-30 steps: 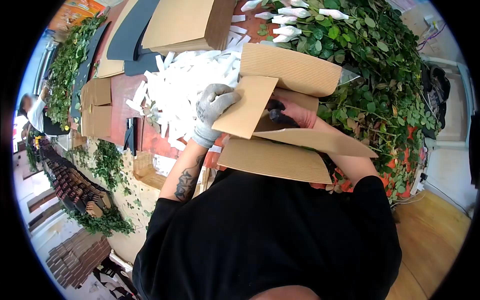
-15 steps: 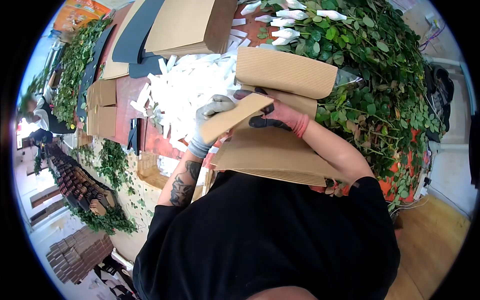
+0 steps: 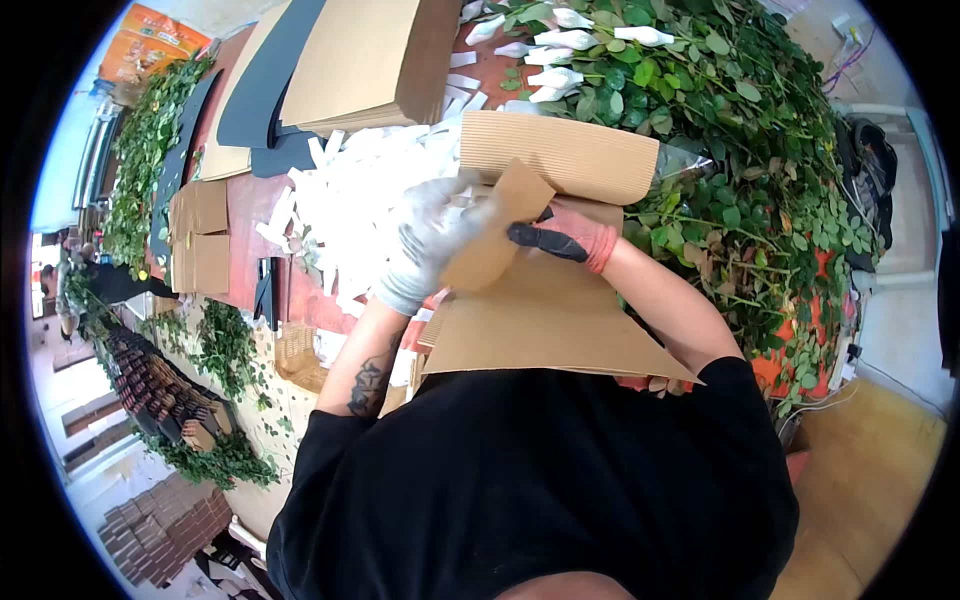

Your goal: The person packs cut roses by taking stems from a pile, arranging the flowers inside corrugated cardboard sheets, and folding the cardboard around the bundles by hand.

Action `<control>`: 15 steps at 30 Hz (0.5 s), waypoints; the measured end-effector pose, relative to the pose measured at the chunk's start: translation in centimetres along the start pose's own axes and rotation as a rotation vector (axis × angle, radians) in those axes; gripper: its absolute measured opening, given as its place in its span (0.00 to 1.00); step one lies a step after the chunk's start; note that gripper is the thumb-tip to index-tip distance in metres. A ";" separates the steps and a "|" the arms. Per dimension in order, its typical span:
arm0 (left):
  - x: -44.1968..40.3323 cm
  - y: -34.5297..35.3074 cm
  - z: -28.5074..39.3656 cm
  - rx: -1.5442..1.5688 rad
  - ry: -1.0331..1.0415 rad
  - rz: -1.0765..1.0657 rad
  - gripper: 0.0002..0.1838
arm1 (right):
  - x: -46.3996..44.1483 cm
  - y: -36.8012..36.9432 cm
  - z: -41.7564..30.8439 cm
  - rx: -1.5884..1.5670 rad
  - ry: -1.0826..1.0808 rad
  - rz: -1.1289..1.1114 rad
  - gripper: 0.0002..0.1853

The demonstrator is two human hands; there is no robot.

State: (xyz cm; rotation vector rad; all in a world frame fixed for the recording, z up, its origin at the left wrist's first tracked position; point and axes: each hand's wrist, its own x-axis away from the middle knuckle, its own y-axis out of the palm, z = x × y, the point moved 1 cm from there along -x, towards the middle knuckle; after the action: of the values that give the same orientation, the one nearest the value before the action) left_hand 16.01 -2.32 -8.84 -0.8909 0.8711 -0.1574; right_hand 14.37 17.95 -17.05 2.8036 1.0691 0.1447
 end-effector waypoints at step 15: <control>6.0 1.7 -2.7 0.637 0.115 -0.830 0.19 | 0.8 0.0 0.1 -0.467 0.208 0.159 0.24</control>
State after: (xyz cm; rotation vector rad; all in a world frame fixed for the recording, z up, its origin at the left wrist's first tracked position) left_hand 17.62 -5.68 -14.52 -0.5882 0.4531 -1.1495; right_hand 15.00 18.48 -17.14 2.4760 0.7260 0.6271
